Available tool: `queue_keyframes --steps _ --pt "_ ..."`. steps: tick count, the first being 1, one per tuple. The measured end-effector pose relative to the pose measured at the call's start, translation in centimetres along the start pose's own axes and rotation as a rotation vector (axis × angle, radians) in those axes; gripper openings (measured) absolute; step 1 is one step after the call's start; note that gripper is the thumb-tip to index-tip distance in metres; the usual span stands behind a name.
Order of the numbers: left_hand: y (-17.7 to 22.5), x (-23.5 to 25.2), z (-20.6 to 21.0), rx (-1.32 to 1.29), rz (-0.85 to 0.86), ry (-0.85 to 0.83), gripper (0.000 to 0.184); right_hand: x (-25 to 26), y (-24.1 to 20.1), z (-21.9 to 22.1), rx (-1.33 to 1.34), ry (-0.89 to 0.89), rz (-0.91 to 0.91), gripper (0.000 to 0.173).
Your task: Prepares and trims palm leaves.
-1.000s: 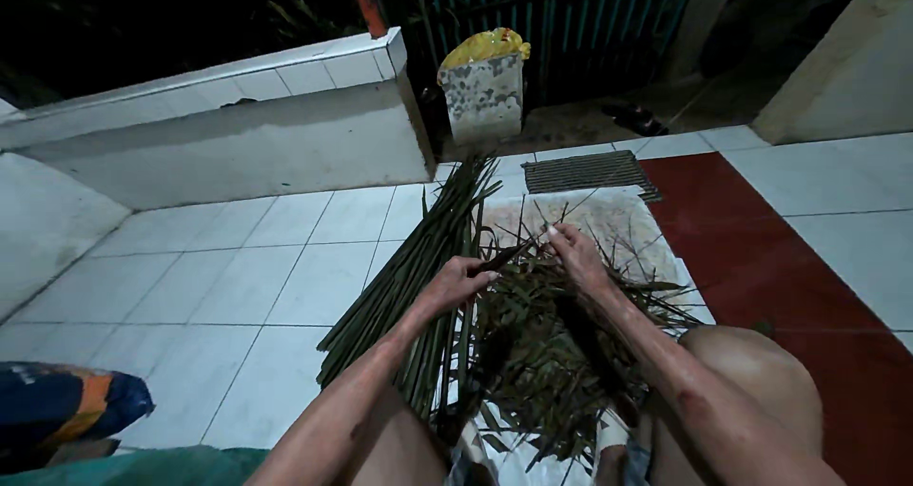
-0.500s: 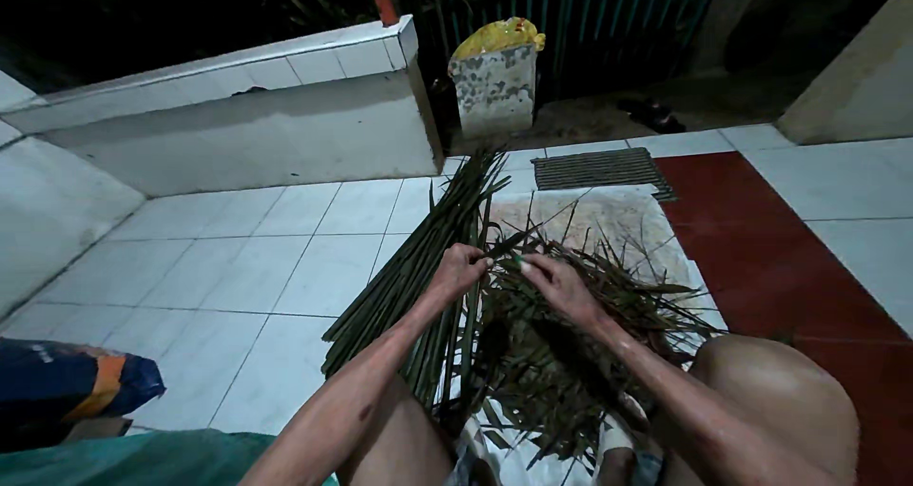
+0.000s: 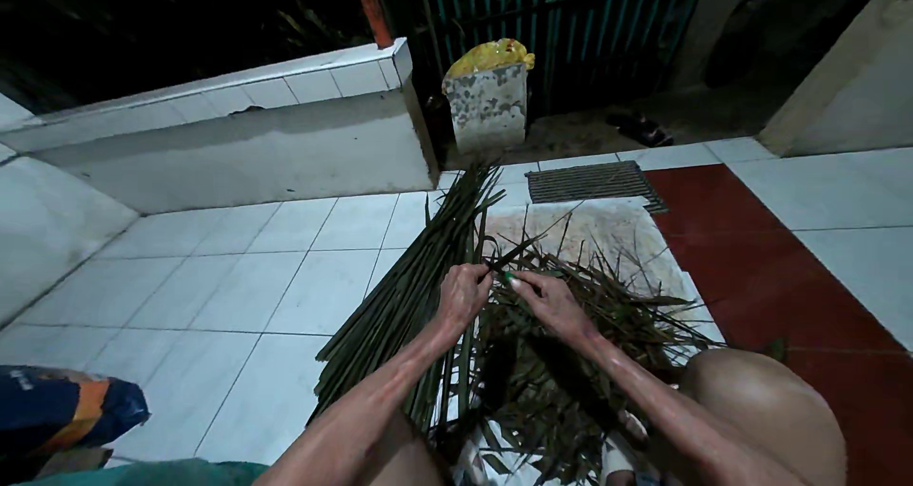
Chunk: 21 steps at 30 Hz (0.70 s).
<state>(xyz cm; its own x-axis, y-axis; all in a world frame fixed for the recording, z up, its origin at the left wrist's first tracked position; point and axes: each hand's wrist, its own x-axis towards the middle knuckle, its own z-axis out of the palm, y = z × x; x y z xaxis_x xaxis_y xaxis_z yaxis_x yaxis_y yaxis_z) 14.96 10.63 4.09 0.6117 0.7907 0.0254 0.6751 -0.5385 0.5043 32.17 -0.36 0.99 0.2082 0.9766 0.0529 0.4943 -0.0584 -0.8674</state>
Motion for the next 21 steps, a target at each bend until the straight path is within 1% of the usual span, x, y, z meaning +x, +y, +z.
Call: queue_keyframes --steps 6,12,17,21 --pt "1.7 -1.0 -0.2 0.226 0.054 0.037 0.031 0.2 -0.7 -0.1 -0.049 0.035 0.049 0.043" --pt "2.3 -1.8 0.1 0.375 0.128 0.076 0.031 0.4 -0.1 -0.3 -0.129 0.053 0.108 0.044" --pt "1.9 -2.1 0.6 0.433 0.212 0.151 0.029 0.2 0.6 -0.7 -0.168 0.072 0.15 0.047" --pt "1.9 -2.3 0.4 0.416 0.204 0.103 0.03 0.2 0.8 -0.7 -0.177 0.069 0.14 0.046"
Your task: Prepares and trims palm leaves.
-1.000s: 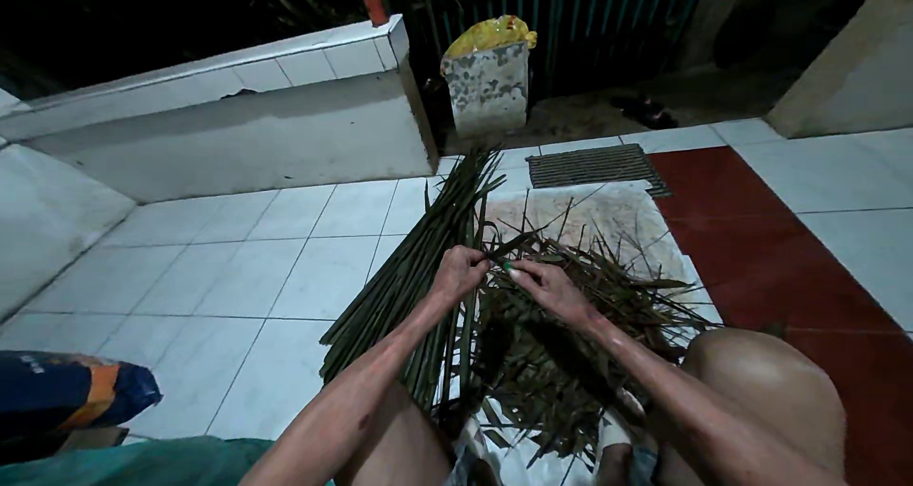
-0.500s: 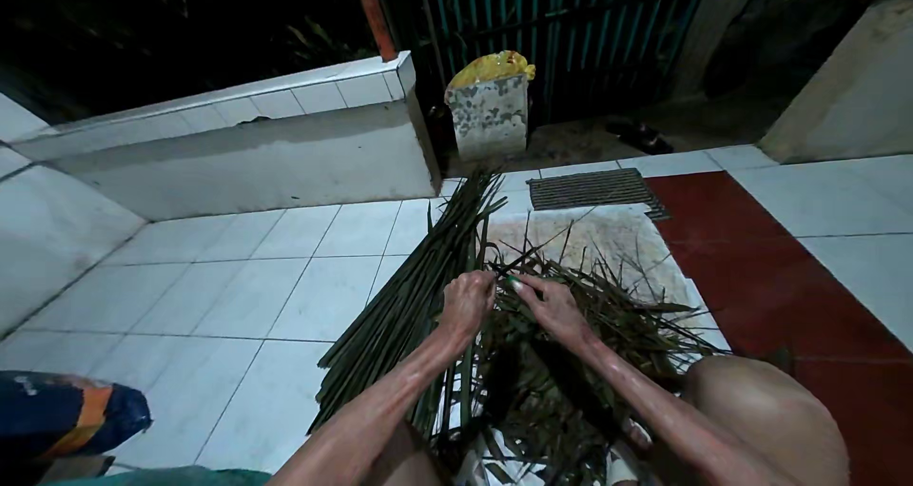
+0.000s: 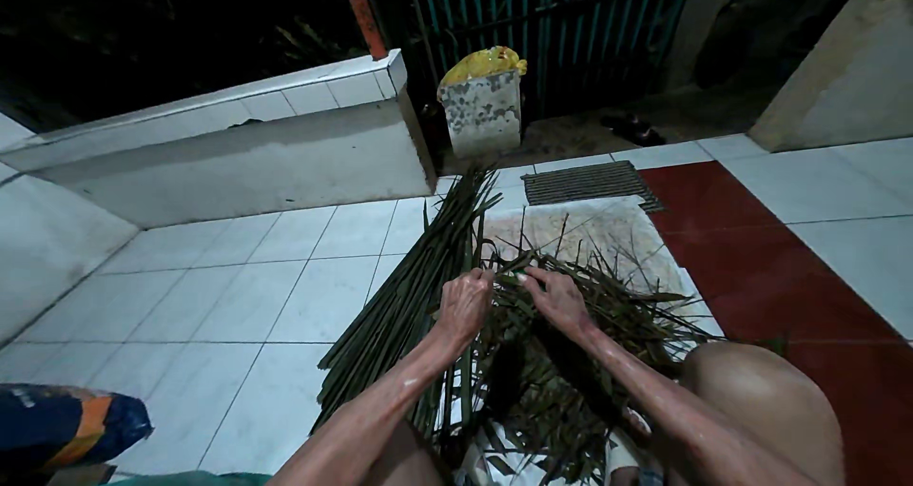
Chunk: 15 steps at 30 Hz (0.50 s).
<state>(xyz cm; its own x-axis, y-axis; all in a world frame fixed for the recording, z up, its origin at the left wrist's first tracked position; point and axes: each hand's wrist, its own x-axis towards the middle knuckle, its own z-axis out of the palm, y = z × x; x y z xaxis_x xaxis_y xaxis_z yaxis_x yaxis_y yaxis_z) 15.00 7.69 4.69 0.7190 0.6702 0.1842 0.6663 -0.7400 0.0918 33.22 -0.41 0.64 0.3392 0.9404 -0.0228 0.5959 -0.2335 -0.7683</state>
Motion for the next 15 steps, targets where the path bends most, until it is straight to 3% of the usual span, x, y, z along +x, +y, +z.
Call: queue_keyframes --steps 6,12,15 --pt "0.3 -0.1 -0.6 -0.009 -0.04 -0.098 0.03 0.7 1.2 -0.3 -0.017 0.02 0.065 0.044" --pt "-0.3 -0.4 -0.5 0.022 -0.062 -0.083 0.03 2.0 4.2 -2.4 -0.03 0.196 0.227 0.042" --pt "-0.8 -0.3 -0.9 0.0 -0.111 -0.065 0.032 1.8 4.4 -3.1 0.035 0.239 0.177 0.04"
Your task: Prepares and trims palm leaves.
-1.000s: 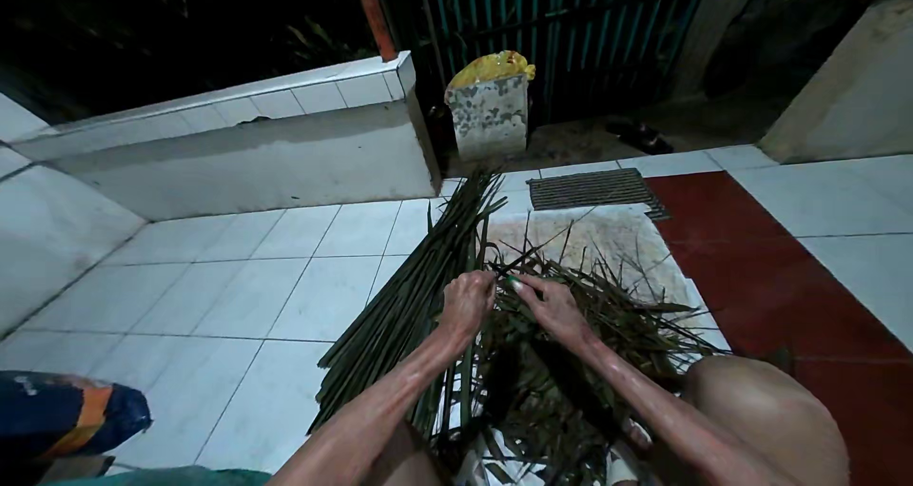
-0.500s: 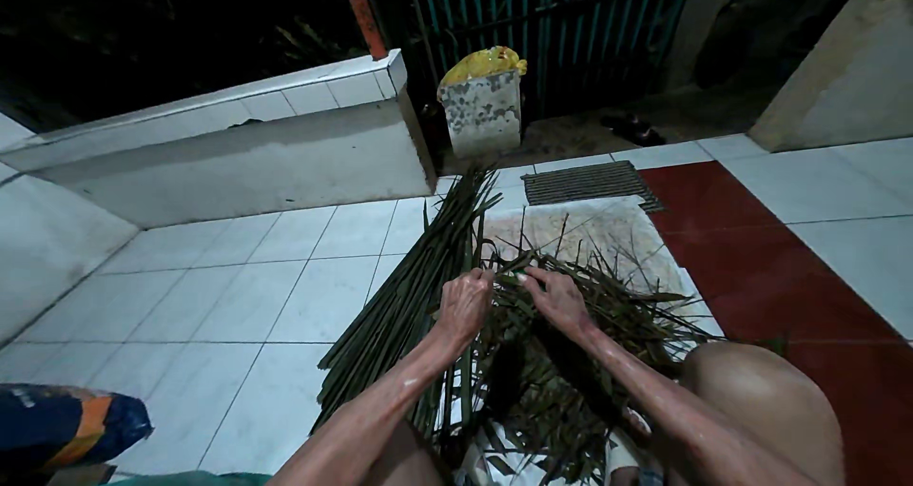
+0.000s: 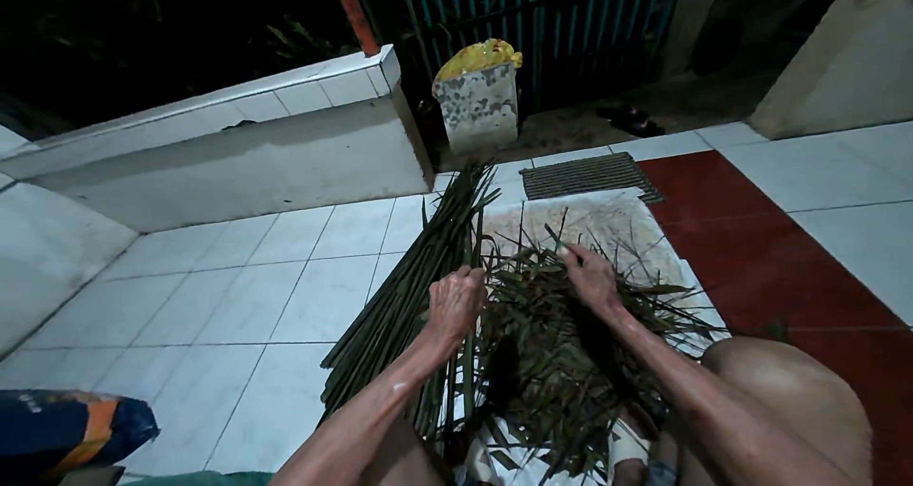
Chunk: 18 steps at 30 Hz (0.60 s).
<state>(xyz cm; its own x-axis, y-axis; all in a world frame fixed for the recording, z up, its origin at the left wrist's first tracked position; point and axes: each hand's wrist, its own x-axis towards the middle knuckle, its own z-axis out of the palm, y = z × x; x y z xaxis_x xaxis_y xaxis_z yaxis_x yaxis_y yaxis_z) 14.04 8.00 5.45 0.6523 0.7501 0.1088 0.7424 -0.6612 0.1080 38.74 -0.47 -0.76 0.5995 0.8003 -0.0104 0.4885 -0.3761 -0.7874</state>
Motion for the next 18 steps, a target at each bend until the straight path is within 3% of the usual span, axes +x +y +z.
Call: queue_keyframes --steps 5,8,11,16,18 --pt "-0.5 0.9 -0.6 -0.236 -0.13 -0.164 0.036 -2.3 -1.9 0.6 0.151 -0.171 -0.225 0.042" --pt "-1.1 1.5 0.4 -0.318 -0.073 -0.154 0.034 -3.0 -2.9 1.5 0.191 -0.26 -0.264 0.042" --pt "-0.7 1.5 0.2 -0.205 -0.025 -0.127 0.033 -3.3 -3.5 1.9 0.197 -0.305 -0.275 0.041" --pt "-0.3 0.6 1.5 0.149 0.211 0.221 0.024 -3.2 -4.2 2.1 0.134 -0.317 -0.261 0.042" --pt "-0.2 0.4 1.6 0.23 0.253 0.276 0.025 -3.2 -4.6 2.0 0.09 -0.309 -0.236 0.042"
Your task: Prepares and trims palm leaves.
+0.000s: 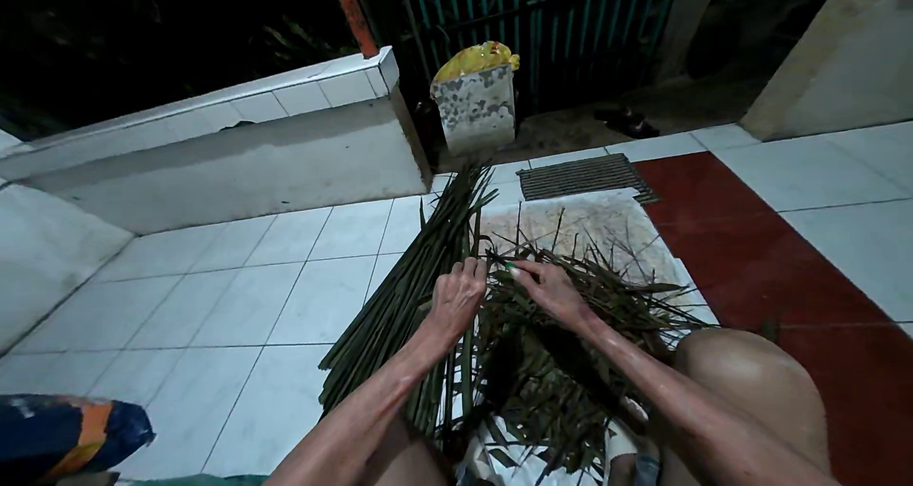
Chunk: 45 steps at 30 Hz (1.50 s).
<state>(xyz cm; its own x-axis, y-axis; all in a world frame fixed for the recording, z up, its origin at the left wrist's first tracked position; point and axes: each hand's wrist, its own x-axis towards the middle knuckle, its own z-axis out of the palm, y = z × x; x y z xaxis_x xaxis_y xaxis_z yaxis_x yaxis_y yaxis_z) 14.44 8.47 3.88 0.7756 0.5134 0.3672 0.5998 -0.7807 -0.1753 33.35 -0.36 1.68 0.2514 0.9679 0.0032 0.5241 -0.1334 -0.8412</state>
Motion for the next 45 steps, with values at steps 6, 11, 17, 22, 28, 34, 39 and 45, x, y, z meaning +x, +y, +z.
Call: queue_keyframes --steps 6,11,17,22,28,34,39,45 --pt "0.4 0.0 0.0 0.102 0.053 0.07 0.027 -0.1 -0.3 -0.7 -0.033 0.029 0.057 0.042" --pt "0.6 -0.3 0.0 0.124 0.077 0.081 0.029 0.3 0.8 -1.7 -0.083 0.074 0.14 0.041" --pt "0.2 -0.5 -0.4 0.073 0.052 0.052 0.029 1.1 3.8 -3.4 -0.082 0.247 0.272 0.039" --pt "0.1 -0.5 -0.4 0.098 0.036 0.078 0.034 -0.1 2.5 -3.1 0.016 0.207 0.096 0.041" --pt "0.7 -0.3 0.0 0.116 0.074 0.123 0.035 -0.4 0.2 -1.9 0.091 -0.037 -0.045 0.043" --pt "1.0 -0.5 0.1 0.132 0.094 0.126 0.037 -0.1 0.4 -2.5 0.009 -0.056 0.079 0.042" --pt "0.5 -0.6 -0.3 0.103 0.072 0.099 0.036 0.6 2.1 -3.2 -0.022 -0.021 0.161 0.041" --pt "0.1 -0.6 -0.6 0.068 0.071 0.08 0.034 0.8 4.4 -3.9 -0.051 0.059 0.299 0.042"
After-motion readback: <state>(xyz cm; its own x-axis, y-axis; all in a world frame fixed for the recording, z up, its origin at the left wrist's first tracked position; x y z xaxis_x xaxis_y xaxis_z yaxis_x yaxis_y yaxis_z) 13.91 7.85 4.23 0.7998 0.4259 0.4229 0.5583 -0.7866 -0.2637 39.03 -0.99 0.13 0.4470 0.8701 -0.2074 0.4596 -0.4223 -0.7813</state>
